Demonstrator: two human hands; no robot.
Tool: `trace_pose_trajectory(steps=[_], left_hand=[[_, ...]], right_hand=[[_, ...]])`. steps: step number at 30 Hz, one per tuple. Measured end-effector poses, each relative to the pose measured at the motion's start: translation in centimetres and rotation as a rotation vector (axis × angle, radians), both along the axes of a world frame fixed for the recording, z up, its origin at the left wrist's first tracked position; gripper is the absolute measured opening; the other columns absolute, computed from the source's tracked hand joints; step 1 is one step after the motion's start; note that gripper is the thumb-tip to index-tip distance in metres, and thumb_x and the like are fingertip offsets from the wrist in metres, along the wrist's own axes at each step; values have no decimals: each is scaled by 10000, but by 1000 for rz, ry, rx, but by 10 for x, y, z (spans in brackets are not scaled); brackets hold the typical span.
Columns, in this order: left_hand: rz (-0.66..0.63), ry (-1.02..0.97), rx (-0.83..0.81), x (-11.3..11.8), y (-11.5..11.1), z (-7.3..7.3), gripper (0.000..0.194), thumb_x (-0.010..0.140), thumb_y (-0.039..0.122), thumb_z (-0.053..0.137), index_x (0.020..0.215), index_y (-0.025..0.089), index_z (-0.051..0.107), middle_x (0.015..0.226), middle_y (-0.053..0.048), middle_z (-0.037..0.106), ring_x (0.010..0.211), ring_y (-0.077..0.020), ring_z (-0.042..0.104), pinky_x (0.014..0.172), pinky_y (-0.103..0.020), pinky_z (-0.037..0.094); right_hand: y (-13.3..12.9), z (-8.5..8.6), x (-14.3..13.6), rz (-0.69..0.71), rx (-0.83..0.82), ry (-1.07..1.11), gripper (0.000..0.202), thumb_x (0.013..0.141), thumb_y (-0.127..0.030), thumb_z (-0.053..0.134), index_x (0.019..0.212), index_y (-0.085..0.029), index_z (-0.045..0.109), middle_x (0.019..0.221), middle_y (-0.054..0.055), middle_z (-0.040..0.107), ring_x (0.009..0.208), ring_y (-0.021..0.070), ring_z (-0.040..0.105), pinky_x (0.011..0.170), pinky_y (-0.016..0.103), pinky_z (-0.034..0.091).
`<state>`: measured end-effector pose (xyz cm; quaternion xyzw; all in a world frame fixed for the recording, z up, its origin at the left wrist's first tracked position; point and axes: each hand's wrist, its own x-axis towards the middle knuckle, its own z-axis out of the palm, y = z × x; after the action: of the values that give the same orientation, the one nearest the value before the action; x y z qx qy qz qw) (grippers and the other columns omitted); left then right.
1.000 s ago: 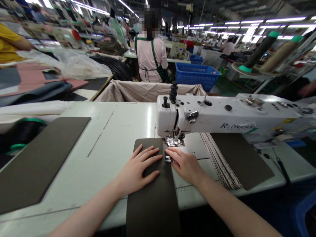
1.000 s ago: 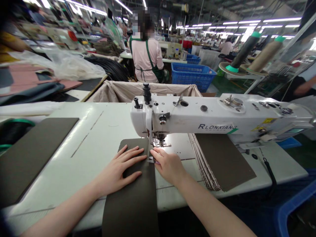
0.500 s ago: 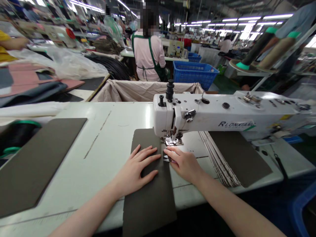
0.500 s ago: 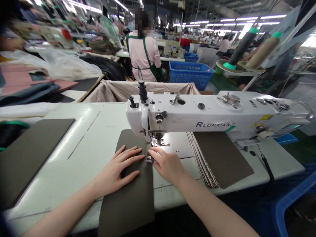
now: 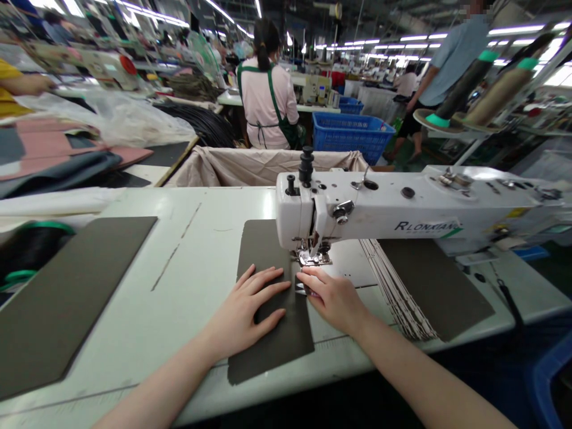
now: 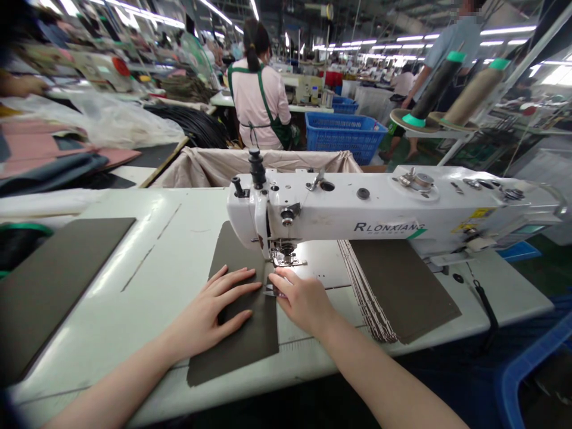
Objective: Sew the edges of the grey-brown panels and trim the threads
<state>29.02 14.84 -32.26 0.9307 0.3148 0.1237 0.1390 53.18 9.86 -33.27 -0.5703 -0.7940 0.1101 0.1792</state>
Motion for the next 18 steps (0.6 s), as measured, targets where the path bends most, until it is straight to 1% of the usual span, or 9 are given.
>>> trace_pose_trajectory(steps=[5,18], left_hand=[[-2,-22,1,0,0,-1,456,920,358,514,1375,330,496,1472,-26,458,1364,-268,402,1188,-549,168],[12,12,-20,1,-1,-1,445,940,384,477,1380,319,476,1452,-27,462,1365,-234,394,1199,-524,171]], right_hand=[[0,0,0,5,-10,4,441,929,-201,496,1362,-284,506,1428,14,508,1238,198,531,990,332,469],[0,0,1,-3,-17,-10,447,916,-200,503,1353,-289,514,1427,18,509,1202,207,560,975,340,480]])
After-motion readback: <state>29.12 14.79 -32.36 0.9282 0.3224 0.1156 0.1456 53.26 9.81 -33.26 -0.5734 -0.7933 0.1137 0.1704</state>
